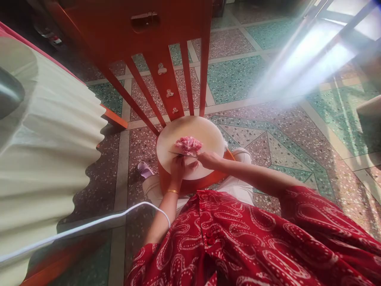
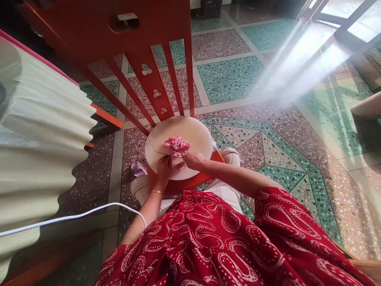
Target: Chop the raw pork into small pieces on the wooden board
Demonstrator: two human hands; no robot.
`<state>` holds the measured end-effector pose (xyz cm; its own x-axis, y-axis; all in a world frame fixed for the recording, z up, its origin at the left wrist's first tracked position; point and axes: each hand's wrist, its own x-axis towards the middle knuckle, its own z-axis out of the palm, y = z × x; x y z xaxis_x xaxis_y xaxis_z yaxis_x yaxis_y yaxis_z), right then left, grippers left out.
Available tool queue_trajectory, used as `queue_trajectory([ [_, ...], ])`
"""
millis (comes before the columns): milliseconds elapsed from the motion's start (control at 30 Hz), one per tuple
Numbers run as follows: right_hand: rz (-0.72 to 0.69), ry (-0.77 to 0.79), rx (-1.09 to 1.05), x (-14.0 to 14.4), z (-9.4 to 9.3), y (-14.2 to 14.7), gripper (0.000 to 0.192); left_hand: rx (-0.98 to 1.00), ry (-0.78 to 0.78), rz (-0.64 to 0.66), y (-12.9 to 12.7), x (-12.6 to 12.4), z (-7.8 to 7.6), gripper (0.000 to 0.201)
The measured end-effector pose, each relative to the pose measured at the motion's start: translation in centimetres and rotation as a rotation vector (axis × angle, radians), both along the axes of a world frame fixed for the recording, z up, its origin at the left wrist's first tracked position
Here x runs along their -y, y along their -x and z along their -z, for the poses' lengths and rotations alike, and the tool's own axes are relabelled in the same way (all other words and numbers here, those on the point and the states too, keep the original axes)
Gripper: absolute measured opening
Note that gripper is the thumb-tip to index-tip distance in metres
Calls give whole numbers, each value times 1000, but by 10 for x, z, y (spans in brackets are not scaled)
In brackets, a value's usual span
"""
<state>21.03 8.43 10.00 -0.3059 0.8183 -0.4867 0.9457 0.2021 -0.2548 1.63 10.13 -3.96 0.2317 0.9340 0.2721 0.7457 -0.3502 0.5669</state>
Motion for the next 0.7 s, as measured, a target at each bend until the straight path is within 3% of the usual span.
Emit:
queue_trajectory([
  [167, 19, 0, -11, -8, 9, 10, 40, 6, 30, 12, -2, -1, -1, 19],
  [400, -59, -16, -40, -47, 25, 62, 28, 55, 146, -28, -8, -2, -7, 21],
  [467, -58, -21, -49, -44, 27, 55, 29, 59, 154, -34, -8, -2, -8, 23],
  [700, 14, 1, 69, -11, 24, -15, 32, 61, 73, 14, -2, 0, -5, 24],
])
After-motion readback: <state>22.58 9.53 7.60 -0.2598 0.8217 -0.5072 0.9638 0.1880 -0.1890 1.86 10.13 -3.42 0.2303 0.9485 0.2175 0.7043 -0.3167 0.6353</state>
